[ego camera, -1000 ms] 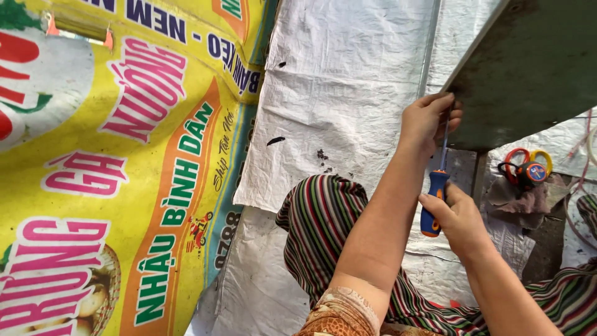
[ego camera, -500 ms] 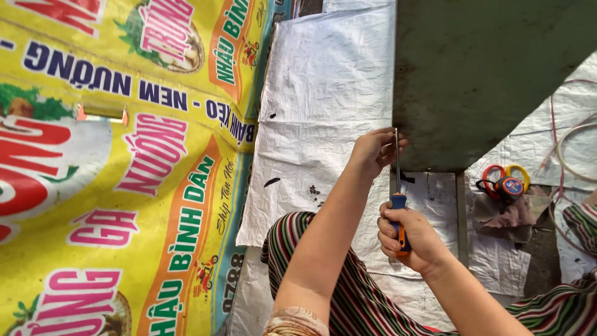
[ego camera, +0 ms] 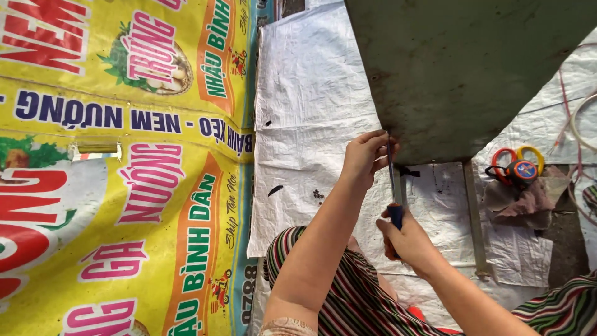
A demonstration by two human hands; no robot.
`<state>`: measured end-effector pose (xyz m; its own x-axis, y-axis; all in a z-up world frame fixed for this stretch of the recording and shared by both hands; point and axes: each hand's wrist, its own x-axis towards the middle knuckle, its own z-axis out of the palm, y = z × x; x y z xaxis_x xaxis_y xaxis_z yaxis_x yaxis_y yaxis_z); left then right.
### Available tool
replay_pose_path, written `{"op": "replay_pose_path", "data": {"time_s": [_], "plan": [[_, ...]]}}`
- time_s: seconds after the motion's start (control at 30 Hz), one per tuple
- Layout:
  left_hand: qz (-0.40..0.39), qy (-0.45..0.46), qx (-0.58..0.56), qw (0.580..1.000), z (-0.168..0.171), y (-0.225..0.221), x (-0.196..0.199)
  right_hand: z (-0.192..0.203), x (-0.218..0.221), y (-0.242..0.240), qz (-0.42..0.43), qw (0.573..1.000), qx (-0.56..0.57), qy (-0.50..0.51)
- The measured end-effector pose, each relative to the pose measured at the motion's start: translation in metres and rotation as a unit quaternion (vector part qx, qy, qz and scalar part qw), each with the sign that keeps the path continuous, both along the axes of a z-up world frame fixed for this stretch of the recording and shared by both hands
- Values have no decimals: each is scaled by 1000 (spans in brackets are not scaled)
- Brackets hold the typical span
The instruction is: Using a screwdriver to align or fasten components of a metal frame while sitting on a tarp.
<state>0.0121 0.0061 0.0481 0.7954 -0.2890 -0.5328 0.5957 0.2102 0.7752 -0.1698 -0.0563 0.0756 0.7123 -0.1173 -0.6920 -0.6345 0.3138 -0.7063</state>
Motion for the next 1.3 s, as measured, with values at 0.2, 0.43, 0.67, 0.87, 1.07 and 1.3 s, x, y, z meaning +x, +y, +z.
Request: {"op": "replay_pose_path", "data": {"time_s": [0.2,0.43,0.67,0.87,1.07,1.3], "plan": [[-4,-12,-30,999,-7,2,7,-7,4,-38,103,923,363,-73],[1,20,-26,999,-3,2,8,-48,3,-19,33,933,358,-17],[-3,24,-38,999,-5,4,10,-10,11,-1,-41,954,294,44],[5,19,-22,1000,-1,1,6,7,8,10,-166,947,268,60],[5,16,-34,999,-7,-1,5,3,7,19,-113,991,70,-21],[-11,4,-85,996,-21,7,8,-15,2,4,-130,923,361,-33]]}}
